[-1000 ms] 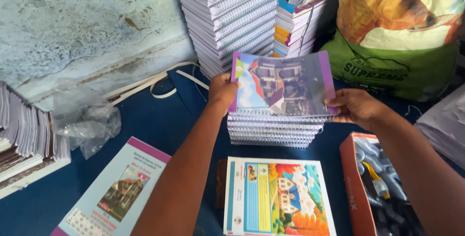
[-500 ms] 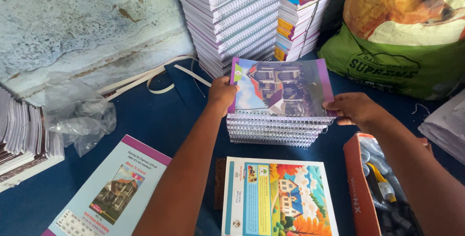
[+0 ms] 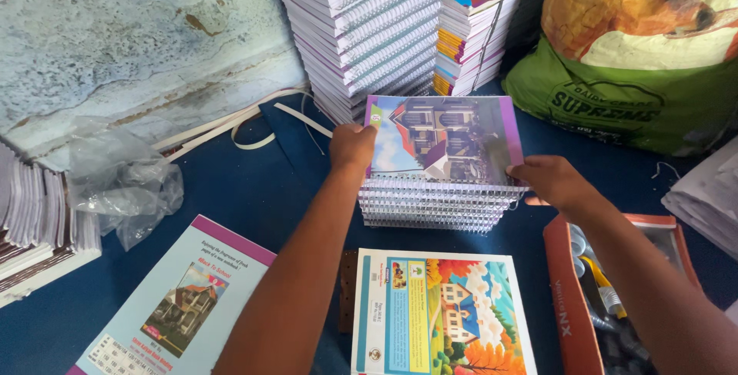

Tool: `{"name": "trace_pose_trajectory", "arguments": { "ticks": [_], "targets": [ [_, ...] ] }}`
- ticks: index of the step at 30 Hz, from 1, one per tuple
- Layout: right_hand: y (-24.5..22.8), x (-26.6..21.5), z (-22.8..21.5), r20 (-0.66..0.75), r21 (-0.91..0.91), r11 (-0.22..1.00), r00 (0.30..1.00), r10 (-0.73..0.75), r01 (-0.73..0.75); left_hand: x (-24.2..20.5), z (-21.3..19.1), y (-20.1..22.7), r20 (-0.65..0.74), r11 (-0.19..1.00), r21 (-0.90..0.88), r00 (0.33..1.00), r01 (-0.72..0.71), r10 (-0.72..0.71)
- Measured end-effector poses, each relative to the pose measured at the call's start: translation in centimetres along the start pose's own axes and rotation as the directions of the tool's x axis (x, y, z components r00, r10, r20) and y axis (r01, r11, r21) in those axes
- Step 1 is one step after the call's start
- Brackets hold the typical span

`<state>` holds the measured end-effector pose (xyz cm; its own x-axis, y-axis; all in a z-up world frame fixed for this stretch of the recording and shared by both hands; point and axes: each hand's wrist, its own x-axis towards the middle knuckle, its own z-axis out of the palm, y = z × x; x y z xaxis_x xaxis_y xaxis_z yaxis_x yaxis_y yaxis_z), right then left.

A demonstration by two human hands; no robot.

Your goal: The person sits on the floor and inserts a metal spiral binding into the pre-punched holes of a notebook. They then flip the notebook over and place it on a stack of completed notebooks.

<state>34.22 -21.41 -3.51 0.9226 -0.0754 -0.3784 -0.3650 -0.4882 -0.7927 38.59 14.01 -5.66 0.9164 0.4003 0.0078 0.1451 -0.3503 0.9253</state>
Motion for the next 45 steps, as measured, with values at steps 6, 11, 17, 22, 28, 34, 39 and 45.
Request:
{"name": "trace_pose_trajectory", "arguments": {
  "ticks": [6, 11, 17, 22, 28, 34, 39, 45],
  "targets": [
    [0.4, 0.6, 1.1, -0.089, -0.303, 0.952, 0.994, -0.069, 0.039, -1.4, 0.7, -0.2, 0.022, 0.994, 0.107, 0.999, 0.03, -0.033],
    [0.3, 0.6, 1.0, -0.086, -0.402, 0.911, 0.987, -0.135, 0.089, -1.6, 0.8, -1.0, 0.04, 0.991, 0.085, 0.994, 0.102, -0.106],
    [0.7, 0.8, 1.5, -0.133, -0.387, 0.921, 0.985, -0.108, 0.049, -1.8, 1.4, -1.5, 0.009, 0.982, 0.188, 1.0, 0.01, -0.012],
    [1.3, 0.2, 0.7, -0.145, -0.076, 0.992, 0.983, -0.114, 0.104, -3.8, -1.0, -0.6, -0.188, 0.987, 0.101, 0.972, -0.126, 0.143],
    [2.9, -5.9, -0.3, -0.442, 0.132, 0.902, 0.839, -0.318, 0.411, -11.2, -5.8, -0.2, -0.303, 0.931, 0.023, 0.885, -0.364, 0.353],
    [3.4, -13.7, 2.8, -0.357, 0.191, 0.891, 0.875, -0.327, 0.411, -21.0, -8.3, -1.5, -0.202, 0.911, 0.047, 0.889, -0.41, 0.411],
    [4.9, -19.1, 8.4, -0.204, 0.062, 0.931, 0.918, -0.34, 0.359, -27.0, -8.5, -3.2, -0.088, 0.892, 0.078, 0.888, -0.446, 0.452],
    [7.3, -22.2, 12.5, -0.078, -0.072, 0.94, 0.938, -0.338, 0.333, -32.0, -9.6, -6.5, 0.095, 0.895, 0.091, 0.899, -0.436, 0.428]
  ]
}}
